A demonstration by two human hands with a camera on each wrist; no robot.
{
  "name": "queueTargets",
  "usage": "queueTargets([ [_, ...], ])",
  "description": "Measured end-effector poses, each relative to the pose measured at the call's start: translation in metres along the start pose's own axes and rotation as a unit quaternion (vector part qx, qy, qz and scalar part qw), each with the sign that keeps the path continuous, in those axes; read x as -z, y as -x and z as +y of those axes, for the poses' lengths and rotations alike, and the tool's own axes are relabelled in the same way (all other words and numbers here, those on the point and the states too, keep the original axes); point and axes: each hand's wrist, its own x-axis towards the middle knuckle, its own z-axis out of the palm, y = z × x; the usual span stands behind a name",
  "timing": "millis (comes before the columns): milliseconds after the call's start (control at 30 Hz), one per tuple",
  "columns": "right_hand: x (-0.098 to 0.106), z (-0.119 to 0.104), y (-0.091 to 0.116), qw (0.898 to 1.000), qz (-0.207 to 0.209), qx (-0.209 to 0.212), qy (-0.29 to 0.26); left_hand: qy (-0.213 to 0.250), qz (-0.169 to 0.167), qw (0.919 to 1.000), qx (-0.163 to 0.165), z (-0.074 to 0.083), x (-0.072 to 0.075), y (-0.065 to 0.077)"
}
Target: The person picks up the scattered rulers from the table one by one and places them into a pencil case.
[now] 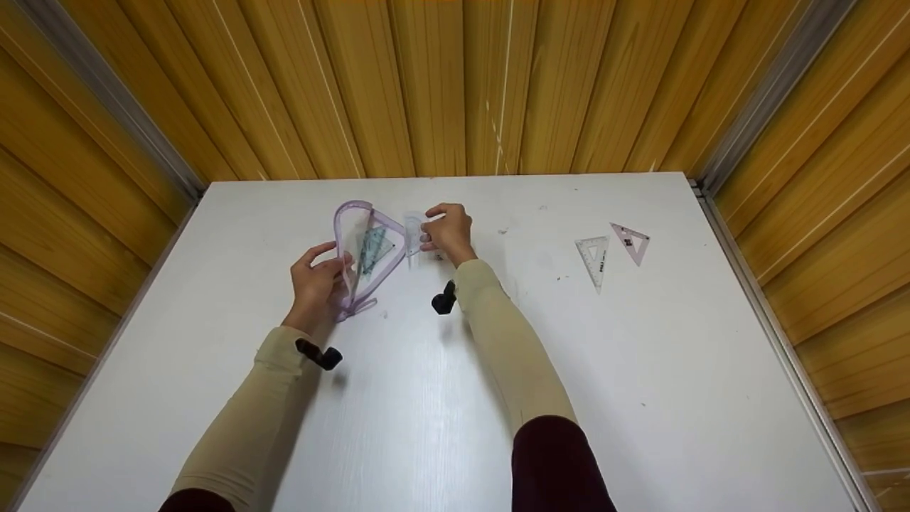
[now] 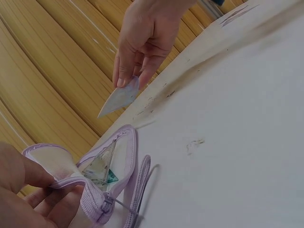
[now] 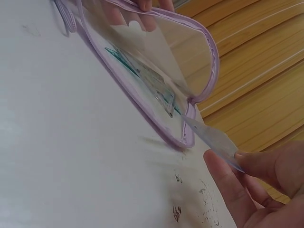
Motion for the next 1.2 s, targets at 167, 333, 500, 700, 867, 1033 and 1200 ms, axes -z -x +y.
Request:
queueTargets([
  [167, -0.013, 0.001, 0.0, 1.0, -0.002, 0.005, -0.007, 0.002, -0.004, 1.0, 0.001, -0.002, 0.0, -0.001],
  [333, -0.024, 0.001, -0.001, 1.0, 0.001, 0.01, 0.01, 0.007, -0.006, 0.9999, -0.006, -0.002, 0.0, -0.003],
  [500, -0.033, -0.001, -0.001, 1.0, -0.004, 0.01, 0.018, 0.004, -0.003, 1.0, -0.003, -0.001, 0.0, -0.002],
  [700, -0.04, -0.002, -0.001, 1.0, -0.008, 0.009, 0.012, -0.004, -0.004, 1.0, 0.007, 0.0, -0.001, -0.001],
  [867, -0.048, -0.002, -0.001, 1.0, -0.008, 0.011, 0.025, -0.004, -0.005, 0.9999, 0.01, 0.0, -0.001, -0.001],
  [1033, -0.059, 0.0, -0.002, 1.0, 0.001, 0.003, 0.019, -0.002, -0.006, 1.0, 0.008, -0.002, 0.001, -0.003],
  [1200, -0.069, 0.002, 0.0, 1.0, 0.008, 0.007, 0.018, -0.01, -0.004, 0.9999, 0.01, -0.003, 0.0, -0.002],
])
